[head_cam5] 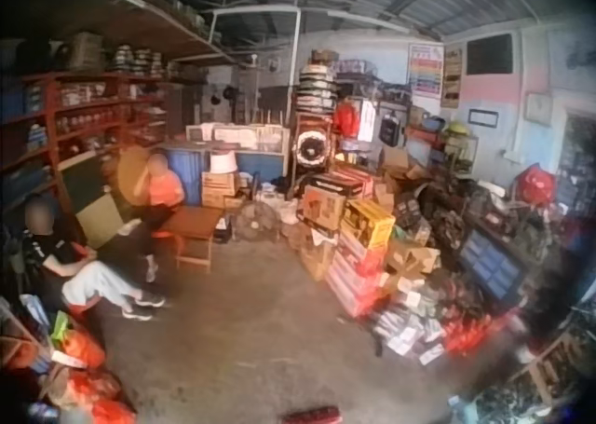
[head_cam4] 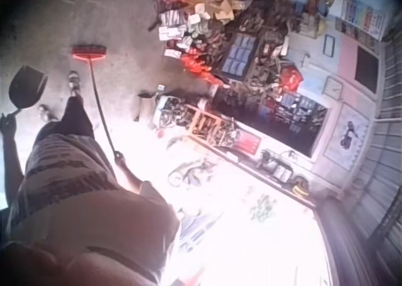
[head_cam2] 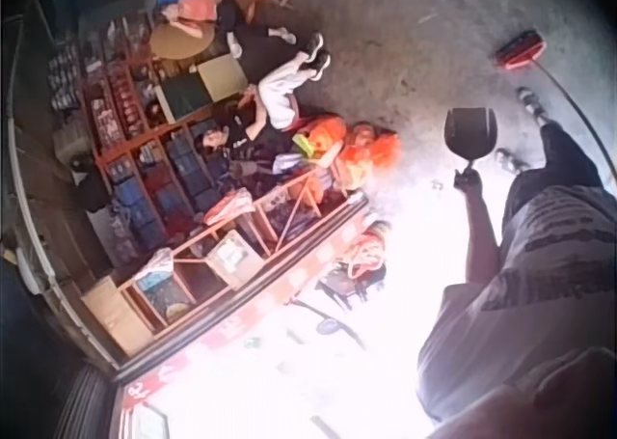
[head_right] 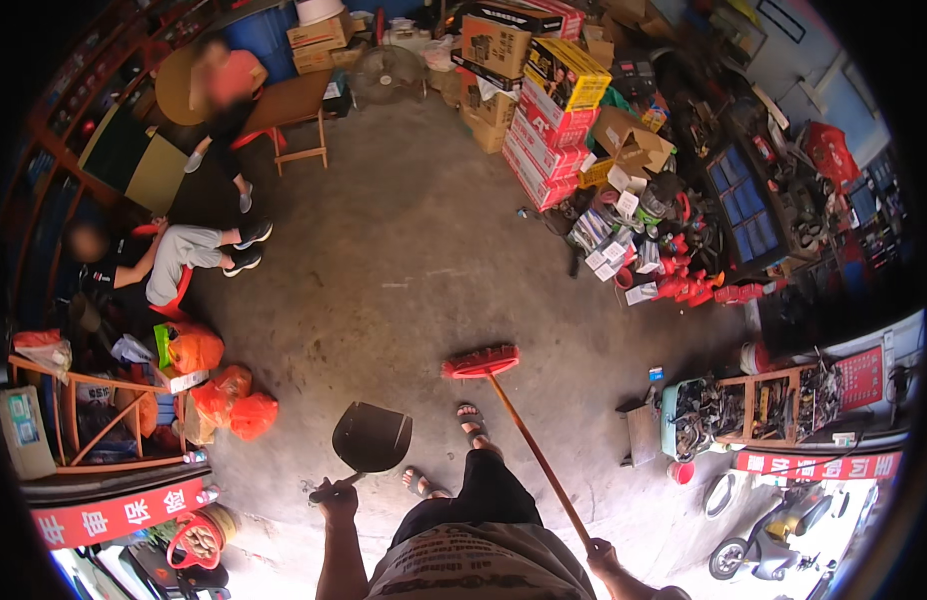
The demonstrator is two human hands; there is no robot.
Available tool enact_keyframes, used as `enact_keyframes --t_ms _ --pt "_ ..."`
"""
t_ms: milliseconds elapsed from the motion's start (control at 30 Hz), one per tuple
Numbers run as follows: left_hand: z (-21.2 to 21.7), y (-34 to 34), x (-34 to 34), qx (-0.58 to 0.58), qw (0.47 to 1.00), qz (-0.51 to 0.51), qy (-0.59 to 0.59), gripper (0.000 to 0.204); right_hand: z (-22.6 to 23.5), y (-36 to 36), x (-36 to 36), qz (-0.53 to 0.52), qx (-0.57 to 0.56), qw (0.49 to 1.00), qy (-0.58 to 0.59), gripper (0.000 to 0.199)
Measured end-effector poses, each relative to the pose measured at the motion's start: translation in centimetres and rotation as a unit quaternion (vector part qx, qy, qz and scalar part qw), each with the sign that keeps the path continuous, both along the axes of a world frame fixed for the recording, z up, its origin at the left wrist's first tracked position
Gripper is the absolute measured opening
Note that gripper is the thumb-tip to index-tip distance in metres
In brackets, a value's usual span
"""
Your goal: The person sweeps debris on a concrete floor using a red broom and a metal dustpan, gathering the swept material into the dustpan and then emptying it into a nearby bucket. The task is performed in a cluttered workshop area with scooters and boxes nearby.
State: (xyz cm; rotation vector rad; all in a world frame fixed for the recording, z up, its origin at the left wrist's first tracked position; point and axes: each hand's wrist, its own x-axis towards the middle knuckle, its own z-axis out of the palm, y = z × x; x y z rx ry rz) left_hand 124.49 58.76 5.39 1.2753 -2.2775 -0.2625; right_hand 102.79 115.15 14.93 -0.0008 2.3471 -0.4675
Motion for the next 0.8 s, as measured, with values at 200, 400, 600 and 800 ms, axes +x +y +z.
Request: enact_keyframes --t_ms 200,400,600,800 --pt "2.4 0.7 1.2 0.013 0.994 0.064 0.09 0.015 1.1 -9.4 -8.0 0.104 -0.005 0.992 0.071 0.022" --pt "0.2 3.4 6.1 0.032 0.992 0.115 -0.04 0.01 -9.2 -32.6 -17.9 0.245 -0.095 0.955 0.14 0.035" --pt "0.0 9.2 10.8 0.078 0.972 0.214 -0.058 0.006 -13.2 -59.0 -19.2 0.272 -0.114 0.956 -0.002 0.048" --pt "3.3 11.4 8.7 0.037 0.964 0.227 -0.133 0.013 -11.0 -67.9 -21.5 0.267 -0.118 0.947 -0.134 0.027"
